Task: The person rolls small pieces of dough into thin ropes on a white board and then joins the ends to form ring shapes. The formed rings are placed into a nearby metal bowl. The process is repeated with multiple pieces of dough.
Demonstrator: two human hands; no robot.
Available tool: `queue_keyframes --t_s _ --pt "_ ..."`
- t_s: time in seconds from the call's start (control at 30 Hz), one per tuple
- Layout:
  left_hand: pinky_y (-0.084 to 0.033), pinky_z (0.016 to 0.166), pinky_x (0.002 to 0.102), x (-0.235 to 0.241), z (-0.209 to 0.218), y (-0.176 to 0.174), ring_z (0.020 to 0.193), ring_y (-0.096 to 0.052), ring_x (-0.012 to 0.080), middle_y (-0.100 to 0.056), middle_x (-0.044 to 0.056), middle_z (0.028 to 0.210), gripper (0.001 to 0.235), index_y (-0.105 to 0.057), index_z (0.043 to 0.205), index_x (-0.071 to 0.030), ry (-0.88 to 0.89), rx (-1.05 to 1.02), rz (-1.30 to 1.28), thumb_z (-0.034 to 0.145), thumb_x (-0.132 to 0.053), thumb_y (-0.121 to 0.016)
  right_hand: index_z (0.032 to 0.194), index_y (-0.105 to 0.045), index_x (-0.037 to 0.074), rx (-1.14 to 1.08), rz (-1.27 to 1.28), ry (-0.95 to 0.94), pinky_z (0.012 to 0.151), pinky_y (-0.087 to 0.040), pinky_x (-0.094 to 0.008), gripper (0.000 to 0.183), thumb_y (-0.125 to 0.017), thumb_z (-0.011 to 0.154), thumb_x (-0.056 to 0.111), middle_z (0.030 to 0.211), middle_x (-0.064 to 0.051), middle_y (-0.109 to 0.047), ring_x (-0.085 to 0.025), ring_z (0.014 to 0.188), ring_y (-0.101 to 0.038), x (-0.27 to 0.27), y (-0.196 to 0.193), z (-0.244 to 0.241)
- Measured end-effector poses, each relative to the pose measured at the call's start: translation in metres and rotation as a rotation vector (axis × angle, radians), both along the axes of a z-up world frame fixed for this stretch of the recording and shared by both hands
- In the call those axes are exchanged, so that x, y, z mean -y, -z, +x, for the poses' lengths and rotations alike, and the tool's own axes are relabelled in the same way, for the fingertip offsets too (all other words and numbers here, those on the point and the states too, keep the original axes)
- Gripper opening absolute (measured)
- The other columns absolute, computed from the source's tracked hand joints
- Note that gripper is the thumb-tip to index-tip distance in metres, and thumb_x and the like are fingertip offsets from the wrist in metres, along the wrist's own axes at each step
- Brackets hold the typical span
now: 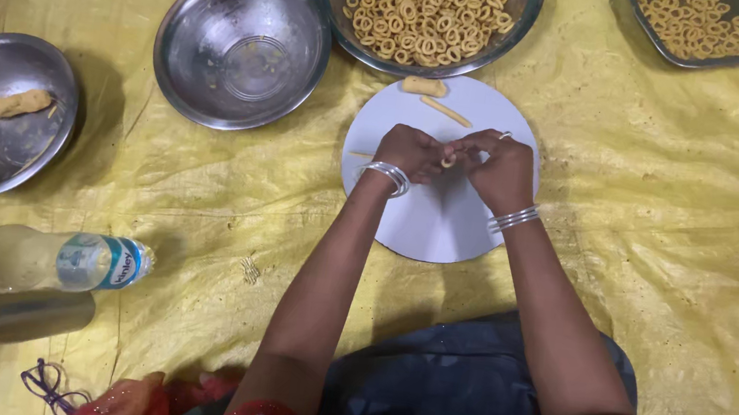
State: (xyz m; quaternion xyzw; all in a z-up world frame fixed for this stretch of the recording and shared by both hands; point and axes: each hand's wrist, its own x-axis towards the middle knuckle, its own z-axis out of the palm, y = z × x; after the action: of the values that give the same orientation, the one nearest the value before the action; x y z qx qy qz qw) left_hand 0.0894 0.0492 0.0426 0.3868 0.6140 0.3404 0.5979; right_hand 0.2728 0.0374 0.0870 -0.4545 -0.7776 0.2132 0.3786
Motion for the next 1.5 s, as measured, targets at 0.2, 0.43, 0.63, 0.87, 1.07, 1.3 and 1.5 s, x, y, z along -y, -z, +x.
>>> queue_keyframes --t_s 0.2,0.43,0.63,0.87,1.07,1.3,1.5 --pt "-0.063 0.059 0.036 0.002 -0.010 -0.004 0.075 -0.079 0.0206 -0.079 0.010 0.085 0.037 -0.074 0.097 0.001 0.058 0.162 -0.087 0.077 -0.028 -0.083 0.101 -0.080 0.013 -0.119 -0.337 -0.093 0.083 -0.059 -0.031 0.014 -0.079 0.088 0.010 0.095 -0.003 -0.079 -0.017 0.087 -0.075 -0.008 0.004 0.007" --pt "-0.059 0.060 0.034 0.003 -0.017 -0.009 0.076 -0.076 0.0168 -0.078 0.009 0.087 0.040 -0.077 0.097 -0.002 0.188 0.066 -0.119 0.075 -0.035 -0.085 0.111 -0.077 0.009 -0.089 -0.174 -0.174 0.089 -0.058 -0.033 0.032 -0.071 0.084 -0.007 0.109 -0.007 -0.076 -0.019 0.103 -0.072 -0.011 0.016 0.003" --pt "-0.058 0.064 0.035 0.001 -0.019 -0.006 0.080 -0.076 0.0156 -0.078 0.006 0.086 0.040 -0.076 0.097 -0.004 0.223 0.073 -0.123 0.076 -0.037 -0.083 0.108 -0.076 0.007 -0.007 -0.243 -0.098 0.086 -0.060 -0.032 0.030 -0.069 0.084 -0.009 0.106 -0.009 -0.076 -0.020 0.098 -0.073 -0.012 0.023 0.005" --pt "-0.058 0.069 0.039 0.004 -0.025 -0.012 0.082 -0.077 0.0181 -0.078 0.007 0.089 0.040 -0.076 0.100 -0.005 0.242 0.084 -0.130 0.077 -0.037 -0.082 0.112 -0.074 0.012 -0.199 -0.495 -0.211 0.089 -0.059 -0.031 0.030 -0.070 0.085 -0.001 0.106 -0.004 -0.078 -0.018 0.097 -0.074 -0.011 0.014 0.004" --pt "-0.063 0.070 0.040 0.008 -0.026 -0.027 0.081 -0.075 0.0199 -0.077 0.007 0.089 0.036 -0.079 0.098 -0.005 0.315 -0.124 -0.138 0.075 -0.033 -0.082 0.090 -0.082 0.014 0.122 0.230 -0.198 0.092 -0.055 -0.041 0.019 -0.078 0.077 0.000 0.088 -0.002 -0.080 -0.021 0.090 -0.073 -0.008 0.017 0.004" --pt "-0.062 0.070 0.038 0.012 -0.032 -0.024 0.086 -0.077 0.0175 -0.079 0.006 0.095 0.039 -0.077 0.103 -0.004 0.312 0.016 -0.178 0.076 -0.030 -0.084 0.097 -0.081 0.014 -0.015 -0.332 -0.025 0.082 -0.056 -0.032 0.012 -0.078 0.086 0.010 0.092 -0.003 -0.079 -0.016 0.083 -0.073 -0.018 0.026 0.014" --pt "-0.064 0.071 0.039 0.007 -0.046 -0.016 0.087 -0.074 0.0174 -0.078 0.005 0.098 0.035 -0.077 0.106 -0.009 0.225 0.051 -0.093 0.074 -0.018 -0.088 0.097 -0.083 0.012 -0.009 -0.197 -0.068 0.086 -0.055 -0.032 0.013 -0.077 0.085 0.010 0.094 -0.005 -0.081 -0.016 0.083 -0.075 -0.016 0.029 0.008"
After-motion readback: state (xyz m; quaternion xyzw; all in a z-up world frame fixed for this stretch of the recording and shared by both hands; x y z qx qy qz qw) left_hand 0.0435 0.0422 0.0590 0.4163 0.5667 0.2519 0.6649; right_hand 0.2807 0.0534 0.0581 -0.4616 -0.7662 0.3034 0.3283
